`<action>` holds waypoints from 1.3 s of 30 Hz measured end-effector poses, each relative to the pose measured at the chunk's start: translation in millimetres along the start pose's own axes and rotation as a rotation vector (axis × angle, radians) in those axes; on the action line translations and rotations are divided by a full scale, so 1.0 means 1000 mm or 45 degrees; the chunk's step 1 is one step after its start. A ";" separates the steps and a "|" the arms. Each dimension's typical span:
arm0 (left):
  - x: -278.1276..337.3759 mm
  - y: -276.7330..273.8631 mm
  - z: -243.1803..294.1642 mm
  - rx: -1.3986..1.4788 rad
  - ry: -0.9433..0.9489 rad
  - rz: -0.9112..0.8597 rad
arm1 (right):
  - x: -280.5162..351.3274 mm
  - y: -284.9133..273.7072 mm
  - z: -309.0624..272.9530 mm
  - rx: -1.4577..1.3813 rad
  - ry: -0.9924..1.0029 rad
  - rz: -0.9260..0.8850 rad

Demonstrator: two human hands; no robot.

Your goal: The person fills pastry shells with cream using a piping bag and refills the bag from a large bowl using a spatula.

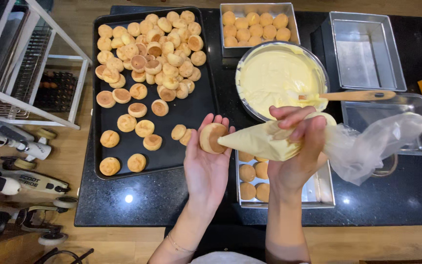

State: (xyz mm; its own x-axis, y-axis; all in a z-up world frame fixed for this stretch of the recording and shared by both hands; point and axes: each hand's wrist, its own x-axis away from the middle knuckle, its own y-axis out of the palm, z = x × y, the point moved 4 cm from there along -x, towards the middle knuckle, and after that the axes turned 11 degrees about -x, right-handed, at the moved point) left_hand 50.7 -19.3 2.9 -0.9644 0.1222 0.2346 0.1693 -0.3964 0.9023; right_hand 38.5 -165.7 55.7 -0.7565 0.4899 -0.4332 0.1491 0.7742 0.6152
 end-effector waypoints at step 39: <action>-0.239 -0.125 -0.150 -1.266 0.913 0.370 | -0.093 -0.227 -0.092 -0.192 -0.091 0.668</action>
State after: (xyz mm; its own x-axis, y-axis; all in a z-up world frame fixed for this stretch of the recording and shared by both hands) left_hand 229.2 -135.5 -220.0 -0.8633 -0.4814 -0.1517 0.4681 -0.8761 0.1156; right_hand 16.4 -423.8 17.5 -0.5592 0.8248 -0.0836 0.3975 0.3553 0.8460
